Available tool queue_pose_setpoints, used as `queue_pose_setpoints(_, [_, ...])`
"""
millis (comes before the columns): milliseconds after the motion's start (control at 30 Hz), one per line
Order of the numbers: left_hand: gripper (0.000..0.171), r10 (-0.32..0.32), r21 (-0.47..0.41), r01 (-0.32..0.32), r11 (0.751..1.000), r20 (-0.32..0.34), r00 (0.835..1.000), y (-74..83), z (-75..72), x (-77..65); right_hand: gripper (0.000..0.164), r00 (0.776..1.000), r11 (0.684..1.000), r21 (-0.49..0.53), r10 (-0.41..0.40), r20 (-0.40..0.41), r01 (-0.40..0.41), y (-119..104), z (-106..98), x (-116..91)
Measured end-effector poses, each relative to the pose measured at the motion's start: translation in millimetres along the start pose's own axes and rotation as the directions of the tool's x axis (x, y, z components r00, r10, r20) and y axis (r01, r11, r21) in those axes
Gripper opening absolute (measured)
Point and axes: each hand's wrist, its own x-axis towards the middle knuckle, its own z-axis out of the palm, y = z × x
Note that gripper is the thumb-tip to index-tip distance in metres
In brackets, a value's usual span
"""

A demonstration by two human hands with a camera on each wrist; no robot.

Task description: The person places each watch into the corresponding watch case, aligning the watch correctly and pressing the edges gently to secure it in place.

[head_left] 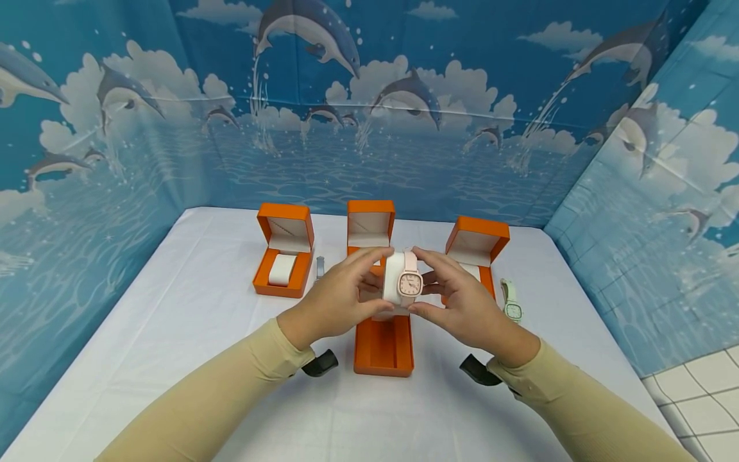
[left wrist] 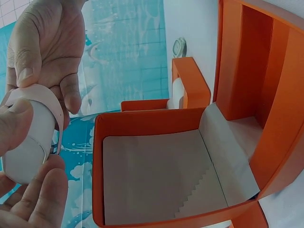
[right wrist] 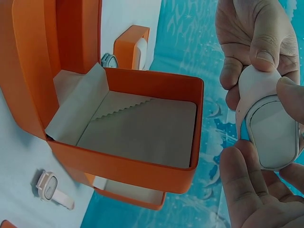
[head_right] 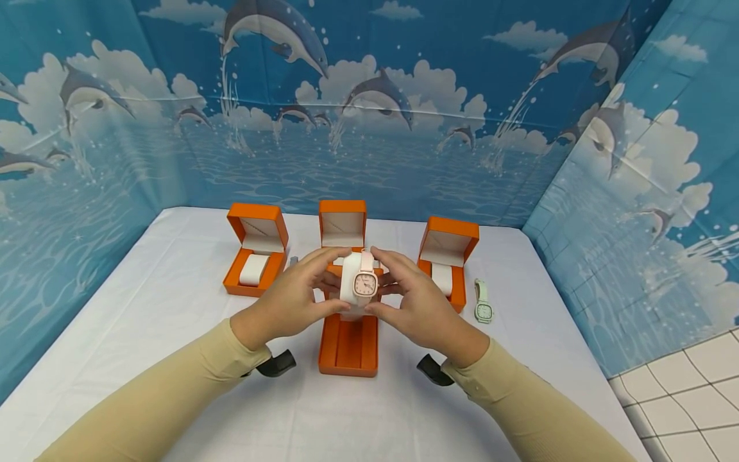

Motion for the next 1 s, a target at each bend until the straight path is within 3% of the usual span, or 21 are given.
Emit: queue_pose_setpoints(1000, [0.084, -0.008, 0.002, 0.008, 1.0, 0.0, 1.0, 0.2, 1.4, -0.2, 0.085, 1.0, 0.999, -0.052, 0.0, -0.014, -0.001, 0.6, 1.2, -0.2])
